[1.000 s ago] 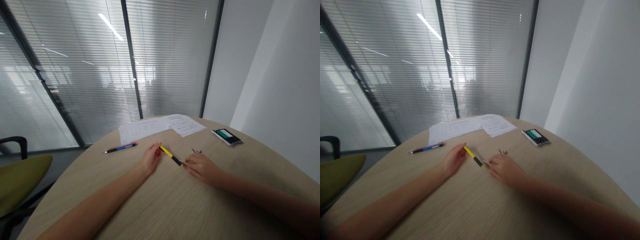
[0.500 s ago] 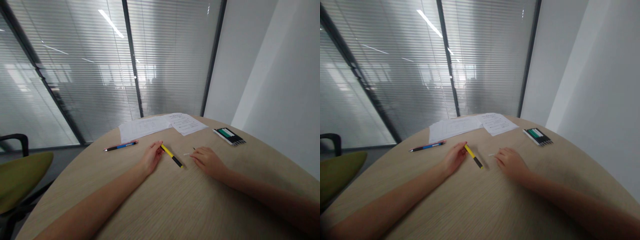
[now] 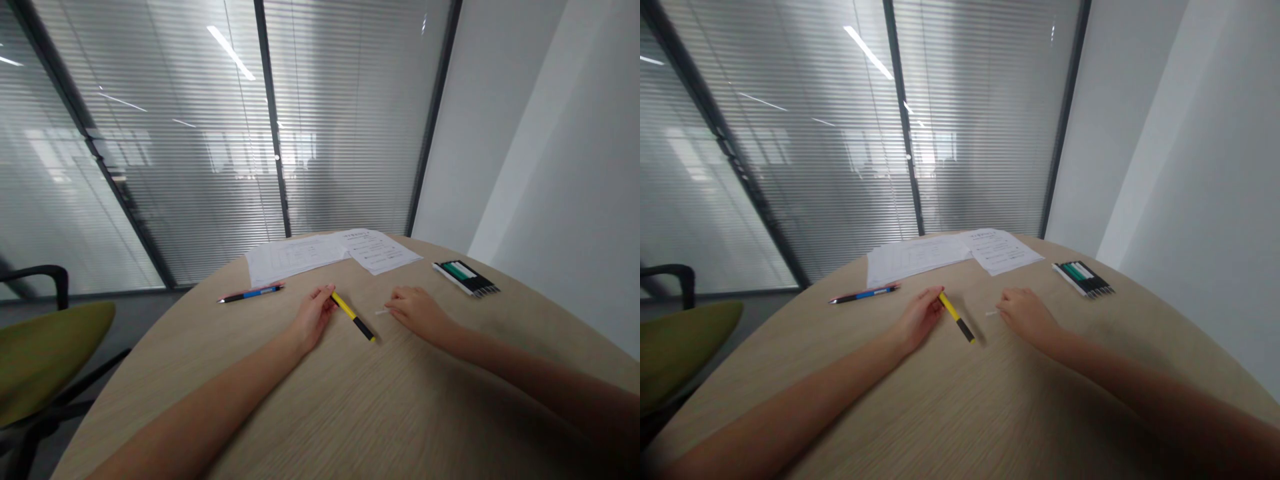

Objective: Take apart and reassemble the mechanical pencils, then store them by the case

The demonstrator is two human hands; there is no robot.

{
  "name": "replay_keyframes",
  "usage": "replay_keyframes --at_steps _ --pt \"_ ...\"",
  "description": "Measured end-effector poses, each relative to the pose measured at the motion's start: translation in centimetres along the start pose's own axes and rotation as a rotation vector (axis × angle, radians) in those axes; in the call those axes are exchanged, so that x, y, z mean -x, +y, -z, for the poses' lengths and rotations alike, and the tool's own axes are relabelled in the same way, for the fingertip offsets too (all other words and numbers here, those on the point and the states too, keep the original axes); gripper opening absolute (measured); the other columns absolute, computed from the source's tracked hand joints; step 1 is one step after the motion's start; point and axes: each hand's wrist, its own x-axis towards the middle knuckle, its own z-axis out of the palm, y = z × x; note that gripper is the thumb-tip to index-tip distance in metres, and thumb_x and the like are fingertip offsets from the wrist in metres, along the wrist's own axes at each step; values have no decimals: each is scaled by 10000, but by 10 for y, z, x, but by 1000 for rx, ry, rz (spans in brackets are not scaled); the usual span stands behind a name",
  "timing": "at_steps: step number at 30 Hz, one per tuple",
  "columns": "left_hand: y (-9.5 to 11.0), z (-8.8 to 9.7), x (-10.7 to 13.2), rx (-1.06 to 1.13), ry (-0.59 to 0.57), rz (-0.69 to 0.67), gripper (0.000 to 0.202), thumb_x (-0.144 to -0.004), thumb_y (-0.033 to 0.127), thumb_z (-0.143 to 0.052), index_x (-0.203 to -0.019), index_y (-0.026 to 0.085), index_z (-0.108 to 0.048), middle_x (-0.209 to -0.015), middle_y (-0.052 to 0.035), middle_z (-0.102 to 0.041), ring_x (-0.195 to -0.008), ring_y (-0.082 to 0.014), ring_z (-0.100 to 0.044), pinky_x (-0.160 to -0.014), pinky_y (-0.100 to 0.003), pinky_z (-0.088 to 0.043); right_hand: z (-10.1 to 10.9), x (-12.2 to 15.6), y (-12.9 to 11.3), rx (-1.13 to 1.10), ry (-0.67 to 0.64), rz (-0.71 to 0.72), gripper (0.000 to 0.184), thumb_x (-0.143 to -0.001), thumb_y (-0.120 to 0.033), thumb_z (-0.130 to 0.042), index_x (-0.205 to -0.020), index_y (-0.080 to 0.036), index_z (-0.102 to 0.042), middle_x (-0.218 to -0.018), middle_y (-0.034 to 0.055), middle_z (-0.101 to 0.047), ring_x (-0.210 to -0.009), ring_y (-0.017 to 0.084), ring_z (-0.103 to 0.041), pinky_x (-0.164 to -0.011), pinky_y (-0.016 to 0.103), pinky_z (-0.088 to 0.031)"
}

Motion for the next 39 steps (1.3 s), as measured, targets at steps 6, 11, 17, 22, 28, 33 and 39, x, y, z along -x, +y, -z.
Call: replay_keyframes --at_steps 6,11,17,22,28,33,39 --pt "-3 2 -2 2 -28 -3 126 -625 224 -652 -639 125 -575 -617 5 -558 -565 -65 -512 -536 -161 -398 4 -9 -5 138 -46 120 144 -763 -164 -509 -670 -165 -618 -712 41 -585 -718 156 -512 -643 284 -290" --pt "-5 3 -4 -4 -22 -15 120 -632 219 -646 -635 123 -575 -630 -1 -561 -572 -68 -513 -540 -165 -397 2 -14 -4 258 -76 263 155 -766 -127 -480 -657 -149 -588 -716 58 -582 -705 162 -502 -621 289 -282" --pt "-5 3 -3 -7 -36 -15 127 -630 226 -648 -632 123 -572 -641 -5 -571 -585 -76 -523 -564 -179 -404 9 -19 -3 230 -65 222 88 -728 -140 -469 -706 -149 -554 -743 64 -580 -703 169 -507 -624 286 -288" --pt "-6 3 -3 4 -51 -28 121 -629 220 -647 -630 122 -576 -625 -6 -569 -587 -80 -521 -560 -181 -402 22 -20 -7 200 -91 163 78 -714 -151 -456 -713 -143 -533 -742 66 -587 -685 164 -513 -604 266 -298" --pt "-6 2 -3 9 -49 -24 127 -617 217 -653 -608 123 -569 -590 12 -542 -555 -65 -496 -547 -168 -392 23 -18 -9 176 -179 159 149 -780 -185 -404 -735 -140 -539 -748 68 -596 -671 161 -532 -564 251 -314" --pt "-6 2 -3 12 -59 -31 134 -605 220 -662 -610 122 -571 -579 16 -537 -551 -66 -491 -536 -170 -380 21 -23 -6 131 -272 140 193 -817 -216 -389 -754 -141 -556 -779 75 -618 -704 168 -562 -567 243 -342" --pt "-7 2 -3 8 -65 -32 148 -599 230 -666 -623 119 -570 -601 4 -550 -567 -75 -499 -546 -184 -373 29 -29 -3 126 -313 198 199 -810 -240 -417 -716 -148 -566 -762 65 -614 -691 160 -567 -553 234 -342"
